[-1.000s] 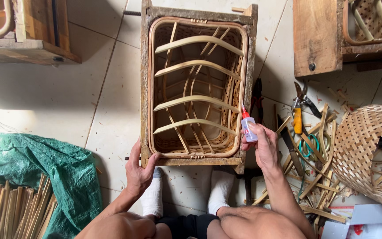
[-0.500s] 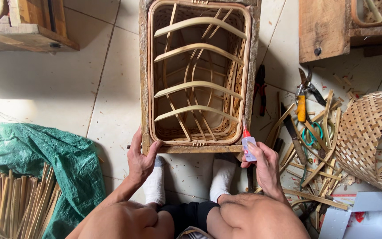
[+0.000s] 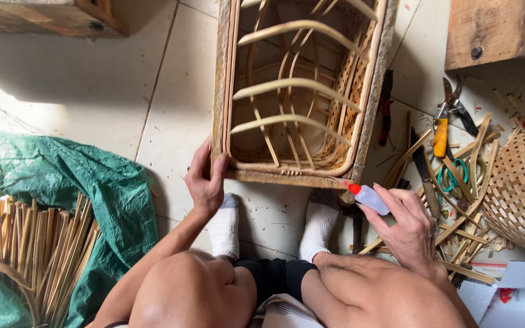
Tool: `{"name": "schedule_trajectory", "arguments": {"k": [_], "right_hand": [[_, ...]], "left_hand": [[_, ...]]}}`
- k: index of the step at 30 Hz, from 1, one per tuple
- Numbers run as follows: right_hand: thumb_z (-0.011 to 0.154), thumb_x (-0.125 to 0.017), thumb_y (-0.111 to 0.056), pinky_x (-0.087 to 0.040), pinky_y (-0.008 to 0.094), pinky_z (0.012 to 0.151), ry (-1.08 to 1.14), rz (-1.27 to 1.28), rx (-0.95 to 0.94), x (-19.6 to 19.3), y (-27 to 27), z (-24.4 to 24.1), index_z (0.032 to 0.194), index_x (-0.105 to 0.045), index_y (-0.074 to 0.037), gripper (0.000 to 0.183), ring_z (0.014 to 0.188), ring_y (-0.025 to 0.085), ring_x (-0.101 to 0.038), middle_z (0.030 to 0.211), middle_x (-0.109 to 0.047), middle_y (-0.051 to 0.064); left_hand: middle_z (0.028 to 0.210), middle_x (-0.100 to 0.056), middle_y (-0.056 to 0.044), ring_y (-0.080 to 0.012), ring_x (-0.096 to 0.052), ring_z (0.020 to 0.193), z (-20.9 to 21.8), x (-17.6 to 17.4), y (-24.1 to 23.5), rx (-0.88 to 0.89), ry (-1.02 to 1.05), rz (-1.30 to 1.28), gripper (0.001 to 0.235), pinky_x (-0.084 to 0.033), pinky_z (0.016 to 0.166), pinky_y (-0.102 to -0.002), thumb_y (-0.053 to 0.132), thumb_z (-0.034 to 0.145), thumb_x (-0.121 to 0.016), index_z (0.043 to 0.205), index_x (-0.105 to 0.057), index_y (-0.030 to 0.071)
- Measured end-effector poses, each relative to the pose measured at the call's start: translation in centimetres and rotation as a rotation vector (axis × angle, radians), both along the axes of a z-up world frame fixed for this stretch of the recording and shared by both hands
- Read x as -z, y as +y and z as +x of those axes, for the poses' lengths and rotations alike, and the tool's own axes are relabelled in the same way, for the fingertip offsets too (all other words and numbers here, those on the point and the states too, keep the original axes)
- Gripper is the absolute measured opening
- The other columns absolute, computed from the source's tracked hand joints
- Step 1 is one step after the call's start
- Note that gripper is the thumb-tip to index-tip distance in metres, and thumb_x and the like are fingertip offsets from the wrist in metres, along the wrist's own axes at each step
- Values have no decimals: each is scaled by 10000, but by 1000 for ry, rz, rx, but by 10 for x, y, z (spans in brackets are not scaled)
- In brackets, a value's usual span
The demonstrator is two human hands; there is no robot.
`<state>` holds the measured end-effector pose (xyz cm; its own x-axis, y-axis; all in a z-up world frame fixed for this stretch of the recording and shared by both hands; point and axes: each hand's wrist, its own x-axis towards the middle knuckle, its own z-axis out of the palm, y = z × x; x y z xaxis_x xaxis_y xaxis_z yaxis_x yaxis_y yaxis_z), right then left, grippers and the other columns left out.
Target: The person assembles a rectangular bamboo basket frame by inserting curved bamboo strips into a wooden mold, tapping them into place with a hammer, applying glue along the joints, and trimming excess material with pliers. The person repeats these steps for multiple strips to form the basket's side structure.
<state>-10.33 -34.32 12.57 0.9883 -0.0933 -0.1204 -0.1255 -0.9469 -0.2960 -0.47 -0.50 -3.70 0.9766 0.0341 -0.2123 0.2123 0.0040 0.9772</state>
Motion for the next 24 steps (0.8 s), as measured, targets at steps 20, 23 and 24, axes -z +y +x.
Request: {"name": "schedule_trajectory", "arguments": {"k": [20, 23, 24], "right_hand": [[788, -874, -179, -529, 396, 773, -59, -112, -203, -6, 4, 30, 1139, -753, -46, 394, 878, 256, -642, 979, -657, 72], [774, -873, -195, -536, 395, 778, -72, -87, -213, -10, 6, 33, 1132, -751, -45, 406, 874, 258, -648, 969, -661, 76], [767, -872, -203, -540, 396, 782, -81, -73, -217, -11, 7, 33, 1131, -750, -45, 415, 876, 261, -651, 968, -662, 81]], "left_hand": [[1420, -615, -138, -190, -625, 1259, 27, 5, 10, 87, 3, -42, 594, -517, 1104, -325, 137, 980, -737, 1503, -496, -9], [1430, -610, -145, -203, -628, 1268, 29, 3, 10, 88, 60, -67, 642, -523, 1113, -339, 196, 965, -753, 1515, -484, 4], [1442, -601, -151, -213, -616, 1287, 30, 2, 12, 113, 77, -77, 681, -512, 1122, -349, 222, 954, -765, 1527, -466, 7]]}}
